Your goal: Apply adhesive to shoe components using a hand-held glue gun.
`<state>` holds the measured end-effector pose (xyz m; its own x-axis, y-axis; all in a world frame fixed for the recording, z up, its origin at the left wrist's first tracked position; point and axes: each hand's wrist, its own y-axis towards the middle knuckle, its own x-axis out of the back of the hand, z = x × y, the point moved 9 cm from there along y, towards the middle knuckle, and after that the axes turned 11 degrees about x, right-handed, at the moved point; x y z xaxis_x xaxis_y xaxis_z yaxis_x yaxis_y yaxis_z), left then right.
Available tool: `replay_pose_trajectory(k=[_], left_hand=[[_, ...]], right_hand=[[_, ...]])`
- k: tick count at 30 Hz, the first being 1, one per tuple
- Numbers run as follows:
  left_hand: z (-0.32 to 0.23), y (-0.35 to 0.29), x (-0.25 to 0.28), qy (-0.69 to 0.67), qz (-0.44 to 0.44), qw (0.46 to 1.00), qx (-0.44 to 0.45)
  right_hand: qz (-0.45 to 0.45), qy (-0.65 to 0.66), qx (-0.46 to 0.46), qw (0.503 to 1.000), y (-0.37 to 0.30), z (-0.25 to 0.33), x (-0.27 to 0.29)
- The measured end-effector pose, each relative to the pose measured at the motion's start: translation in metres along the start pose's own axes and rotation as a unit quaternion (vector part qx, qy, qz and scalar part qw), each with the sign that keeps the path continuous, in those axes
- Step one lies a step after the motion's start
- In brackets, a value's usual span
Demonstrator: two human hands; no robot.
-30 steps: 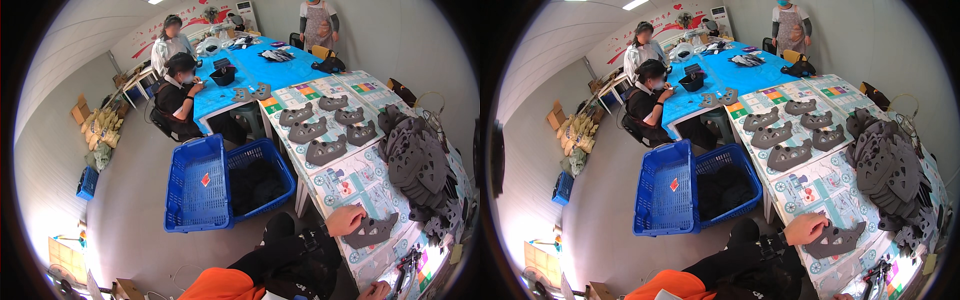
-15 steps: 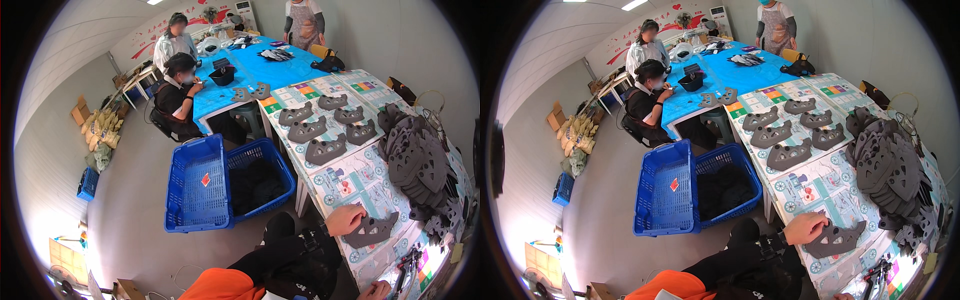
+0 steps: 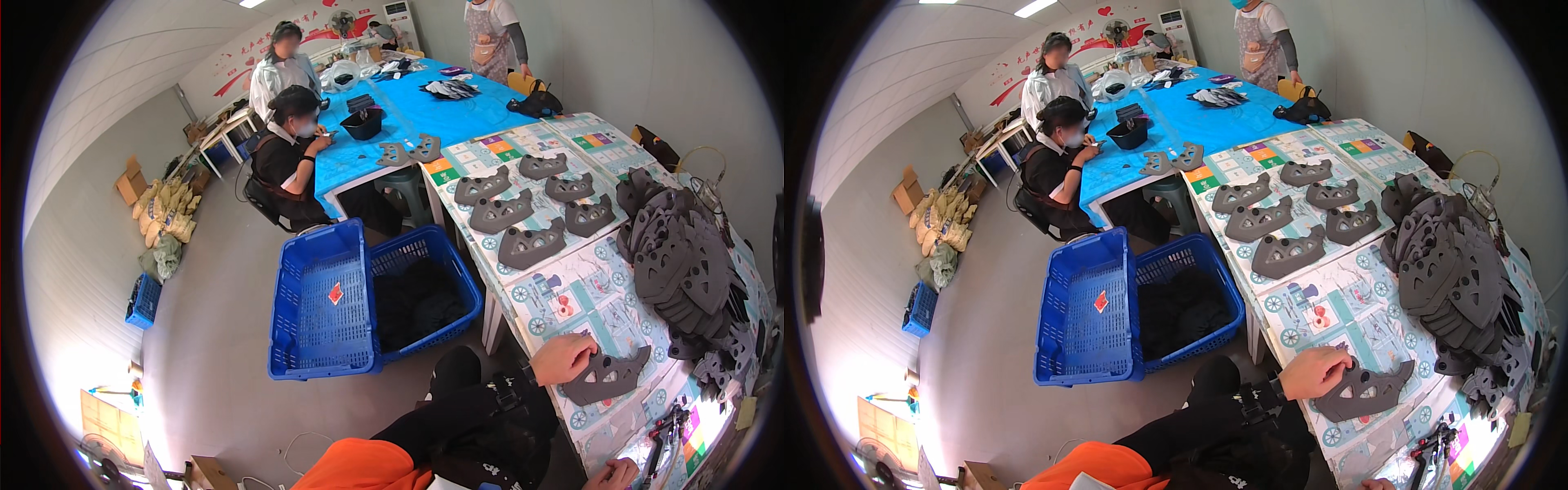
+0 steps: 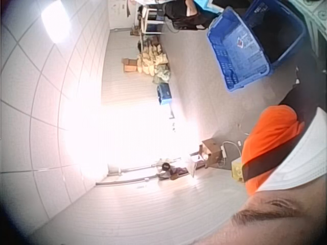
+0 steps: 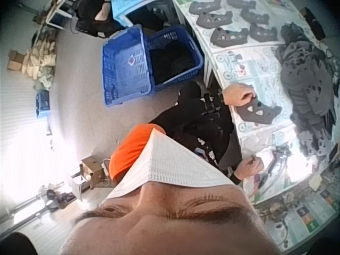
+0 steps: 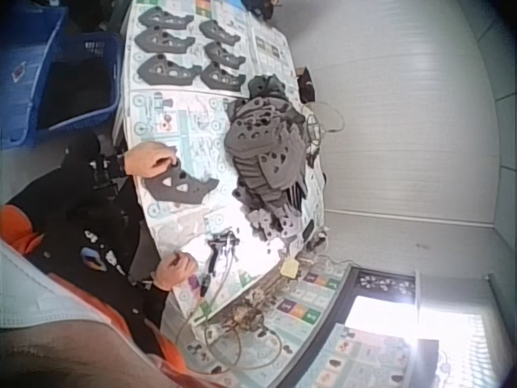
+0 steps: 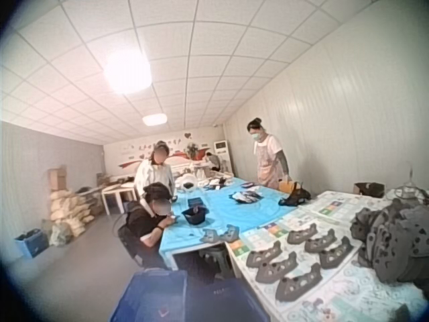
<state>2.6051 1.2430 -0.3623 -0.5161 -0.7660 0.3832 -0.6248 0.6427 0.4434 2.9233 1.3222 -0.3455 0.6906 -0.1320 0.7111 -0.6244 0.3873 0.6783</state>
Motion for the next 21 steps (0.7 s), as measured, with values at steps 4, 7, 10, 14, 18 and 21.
replay_pose_trajectory(k=[4,7,10,14,18,21], left_hand=[[-0.0001,-0.0004,0.0002,0.002,-0.002,1.0,0.0],[0.0006,-0.0004,-0.0003,0.004,-0.001,1.0,-0.001],[-0.0004,-0.0002,0.0004,0.004,-0.007,1.0,-0.005],[0.0001,-0.0003,-0.0003,0.008,-0.006,1.0,-0.002],[0.0013,-0.0005,-0.0013,0.013,-0.003,1.0,0.001],[0.0016,-0.0005,-0.0016,0.014,-0.002,1.0,0.004]], right_hand=[[0.004,0.0,-0.005,1.0,0.0002,-0.0004,-0.0001],[0.001,0.002,-0.004,1.0,0.0012,0.0009,0.0008],[0.002,0.003,-0.005,1.0,0.0017,0.0011,0.0007],[0.001,-0.001,0.002,1.0,0.0025,0.0028,0.0015],[0.004,0.004,0.007,1.0,0.0034,0.0038,0.0013],[0.003,0.004,0.007,1.0,0.0041,0.0052,0.0019]])
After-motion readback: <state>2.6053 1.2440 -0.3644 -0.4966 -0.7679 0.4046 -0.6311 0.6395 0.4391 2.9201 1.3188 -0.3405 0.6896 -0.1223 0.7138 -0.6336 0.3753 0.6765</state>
